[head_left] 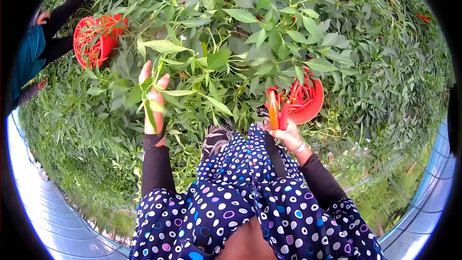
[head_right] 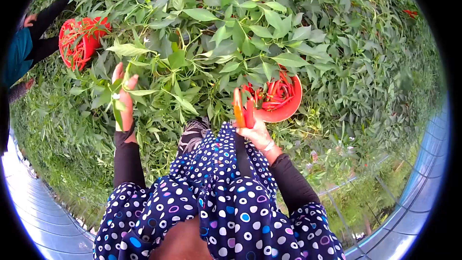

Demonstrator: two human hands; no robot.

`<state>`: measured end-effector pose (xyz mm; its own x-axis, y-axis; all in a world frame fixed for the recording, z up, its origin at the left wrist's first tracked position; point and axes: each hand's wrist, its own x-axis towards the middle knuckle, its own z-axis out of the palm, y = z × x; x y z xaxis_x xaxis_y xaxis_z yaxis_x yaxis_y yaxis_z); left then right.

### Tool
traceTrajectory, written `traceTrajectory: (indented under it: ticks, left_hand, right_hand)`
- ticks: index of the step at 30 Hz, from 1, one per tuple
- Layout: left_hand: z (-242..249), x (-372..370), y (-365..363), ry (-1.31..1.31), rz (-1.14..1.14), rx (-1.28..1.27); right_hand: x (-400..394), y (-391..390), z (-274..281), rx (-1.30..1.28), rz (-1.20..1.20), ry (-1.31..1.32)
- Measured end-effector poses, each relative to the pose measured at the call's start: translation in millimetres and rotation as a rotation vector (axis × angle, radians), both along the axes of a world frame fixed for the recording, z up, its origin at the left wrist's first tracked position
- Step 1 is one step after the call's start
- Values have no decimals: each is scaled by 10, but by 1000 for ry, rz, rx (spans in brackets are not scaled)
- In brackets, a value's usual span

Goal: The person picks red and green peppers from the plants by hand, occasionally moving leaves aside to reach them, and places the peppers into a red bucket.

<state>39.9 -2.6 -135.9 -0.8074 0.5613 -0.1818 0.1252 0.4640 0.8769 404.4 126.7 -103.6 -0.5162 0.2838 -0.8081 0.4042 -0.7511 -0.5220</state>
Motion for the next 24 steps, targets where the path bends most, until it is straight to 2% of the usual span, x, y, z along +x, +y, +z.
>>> traceTrajectory:
  ticks: [1, 2, 4, 5, 6, 8, 9, 10, 11, 12, 13, 14, 15, 17, 18, 19, 20, 21, 22, 24]
  left_hand:
    - [246, -21, 77, -83, 110, -67]
    - [554, 24, 233, 214, 55, -207]
    - [774, 115, 467, 134, 193, -15]
    - [876, 240, 659, 310, 140, -7]
    - [992, 420, 864, 487, 87, -2]
    - [1174, 746, 1263, 531, -24, -43]
    - [1055, 799, 1394, 566, -203, 86]
    - [942, 872, 1534, 553, -393, 102]
    - [742, 965, 1681, 478, -526, 142]
    - [512, 1076, 1802, 452, -615, 72]
    - [184, 1169, 1859, 490, -673, -62]
    - [-84, 1270, 1878, 446, -705, -360]
    - [-73, 1346, 1961, 192, -789, -712]
    - [-552, 1464, 1805, 21, -1024, -815]
    - [-447, 1570, 1798, -42, -1341, -936]
    - [-664, 1706, 1465, -117, -1358, -694]
    - [-1281, 1944, 913, -197, -1174, -302]
    - [-450, 1975, 1249, -89, -1338, -319]
    - [-478, 2103, 1221, -318, -1380, -617]
    - [-1025, 2270, 998, -198, -1586, -558]
  right_hand:
    - [318, -29, -133, 11, -58, -87]
    - [620, -81, -283, 20, -116, -174]
    - [1183, -189, -724, 44, -182, -368]
    - [1275, -162, -786, 78, -186, -461]
    - [1505, -230, -1079, 192, -200, -485]
    - [1673, -251, -1356, 390, -182, -745]
    - [1637, -195, -1402, 475, -104, -715]
    - [1563, -103, -1375, 558, -20, -682]
    - [1227, 25, -1102, 406, -238, -444]
    - [1009, 144, -922, 368, -208, -271]
    - [793, 188, -824, 438, -231, -87]
    - [490, 316, -621, 379, -160, -25]
    - [186, 356, -493, 337, -194, 75]
    - [-356, 487, -244, 535, -39, 226]
    - [-603, 578, -123, 640, 48, 252]
    - [-803, 602, -227, 800, 61, 354]
    - [-974, 625, -298, 777, 91, 319]
    - [-1096, 640, -515, 840, 160, 276]
    - [-1191, 655, -780, 907, 229, 231]
    - [-1131, 865, -1112, 1100, 745, -70]
